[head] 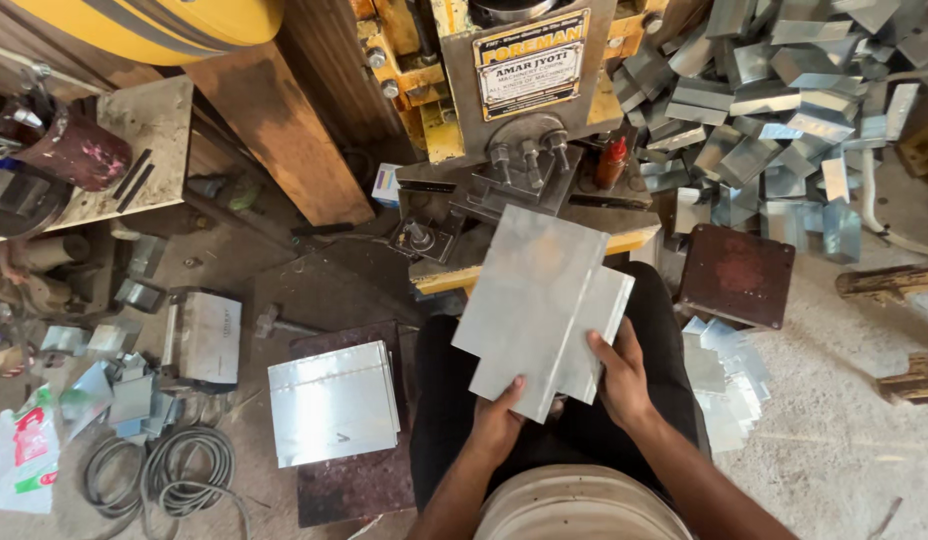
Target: The person picks up metal sheets, positions them into a press machine to create bends, and places the resulting metal components onto a pile.
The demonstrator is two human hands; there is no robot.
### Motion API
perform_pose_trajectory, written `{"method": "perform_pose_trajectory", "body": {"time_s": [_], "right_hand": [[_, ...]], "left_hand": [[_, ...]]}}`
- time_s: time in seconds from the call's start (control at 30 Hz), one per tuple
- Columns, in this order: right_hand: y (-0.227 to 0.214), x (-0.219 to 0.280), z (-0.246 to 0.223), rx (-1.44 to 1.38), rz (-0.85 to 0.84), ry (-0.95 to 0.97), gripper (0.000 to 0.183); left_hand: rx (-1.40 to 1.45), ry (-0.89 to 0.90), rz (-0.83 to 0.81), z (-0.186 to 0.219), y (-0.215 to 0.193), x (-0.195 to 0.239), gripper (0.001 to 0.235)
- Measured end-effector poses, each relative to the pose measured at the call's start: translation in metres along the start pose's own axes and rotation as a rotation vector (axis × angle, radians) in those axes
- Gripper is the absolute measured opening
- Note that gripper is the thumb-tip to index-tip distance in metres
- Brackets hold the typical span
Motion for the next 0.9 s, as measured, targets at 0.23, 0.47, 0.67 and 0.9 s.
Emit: {"method": "perform_pose_trajectory", "body": {"time_s": [0.23, 0.47, 0.67, 0.9], "right_hand": [[0.033, -0.080, -0.023, -0.086, 0.140, 0.048, 0.052], [0.024, -0.097, -0.011, -0.123, 0.165, -0.078, 0.045], [0.004, -0.105, -0.016, 0.077, 0.227, -0.090, 0.044], [0.010, -0.091, -0.035, -0.108, -0.042, -0.109, 0.042]], "left_hand": [[-0.067, 0.286, 0.230, 0.058, 0.004, -0.087, 0.058], [0.032, 0.393, 0.332, 0.048, -0.014, -0.096, 0.049], [-0.033, 0.454, 0.354, 0.050, -0.013, -0.111, 0.054], [-0.085, 0.265, 0.092, 0.065, -0.008, -0.094, 0.069]]}}
Point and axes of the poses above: each hand's wrist, its own x-axis away from the middle knuckle, its own y-axis out of the palm, z = x × y, the point moved 10 cm from there along -x, towards the middle knuckle, and after that the axes turned 6 degrees about -y, right-handed, at the moved point
